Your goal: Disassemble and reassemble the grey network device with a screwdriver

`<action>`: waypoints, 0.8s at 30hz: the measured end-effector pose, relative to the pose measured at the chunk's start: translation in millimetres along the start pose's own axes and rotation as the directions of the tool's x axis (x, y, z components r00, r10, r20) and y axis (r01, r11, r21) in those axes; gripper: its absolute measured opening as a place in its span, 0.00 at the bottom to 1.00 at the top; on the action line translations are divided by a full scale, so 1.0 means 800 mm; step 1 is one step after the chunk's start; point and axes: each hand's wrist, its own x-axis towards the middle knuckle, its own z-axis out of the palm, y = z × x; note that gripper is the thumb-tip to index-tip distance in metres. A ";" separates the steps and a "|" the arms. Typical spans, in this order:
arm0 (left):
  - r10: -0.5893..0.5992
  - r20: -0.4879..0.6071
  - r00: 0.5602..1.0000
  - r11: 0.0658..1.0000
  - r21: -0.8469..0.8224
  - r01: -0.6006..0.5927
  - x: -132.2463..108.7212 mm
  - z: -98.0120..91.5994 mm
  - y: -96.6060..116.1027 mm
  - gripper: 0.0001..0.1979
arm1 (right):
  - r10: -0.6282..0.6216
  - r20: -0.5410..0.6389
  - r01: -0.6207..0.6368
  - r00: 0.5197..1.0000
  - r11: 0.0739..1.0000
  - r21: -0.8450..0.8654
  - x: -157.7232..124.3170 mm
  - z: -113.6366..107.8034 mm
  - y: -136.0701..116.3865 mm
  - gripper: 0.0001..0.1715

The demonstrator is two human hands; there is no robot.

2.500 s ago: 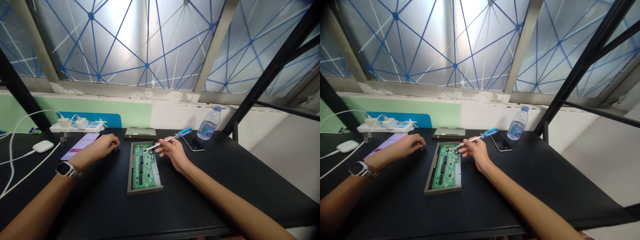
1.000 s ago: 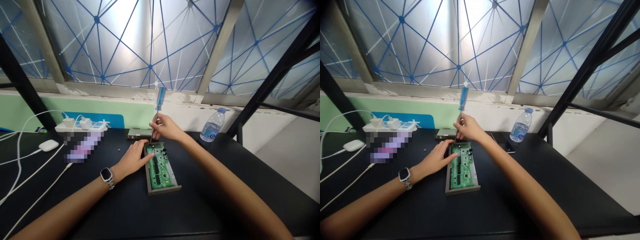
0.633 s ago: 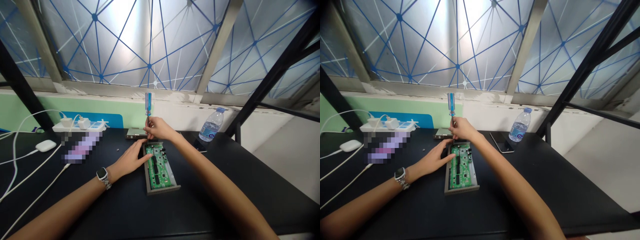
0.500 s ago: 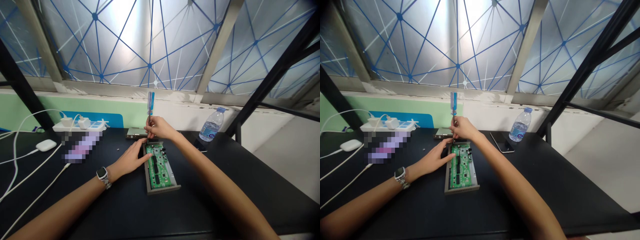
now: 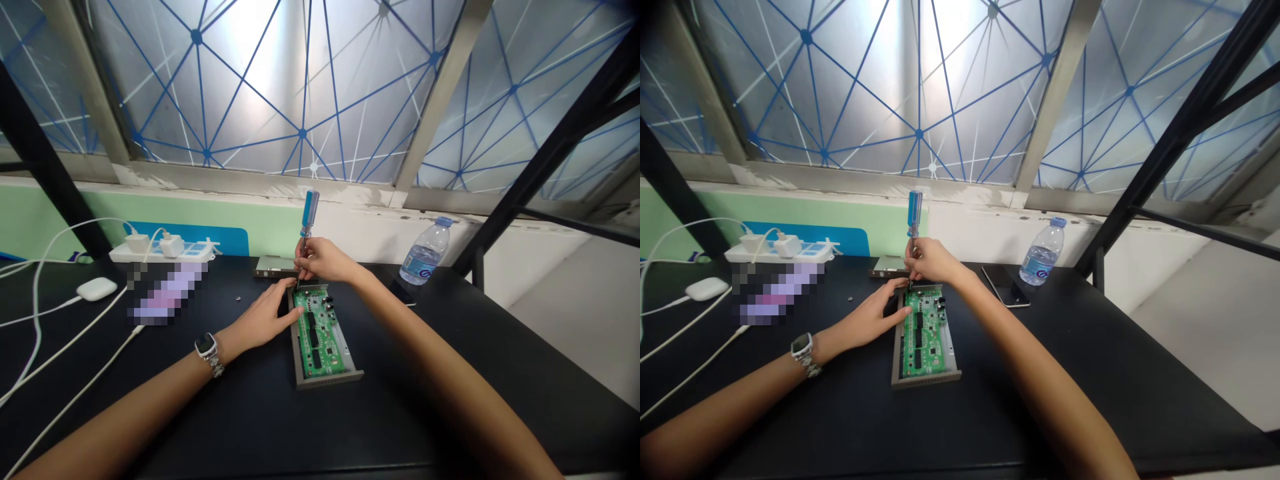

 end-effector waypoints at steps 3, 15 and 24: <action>-0.009 0.008 1.000 1.000 0.005 0.009 0.000 -0.002 0.004 0.30 | 0.020 0.015 -0.019 1.000 1.000 -0.021 -0.002 0.000 -0.005 0.08; -0.020 -0.126 0.992 0.974 -0.226 -0.009 0.030 -0.002 0.013 0.21 | -0.021 0.084 0.026 0.996 0.998 -0.060 -0.007 0.000 -0.009 0.08; -0.034 -0.211 0.977 0.902 -0.427 -0.061 0.057 0.002 0.006 0.14 | -0.017 0.080 0.021 0.997 0.998 -0.057 -0.010 0.000 -0.013 0.04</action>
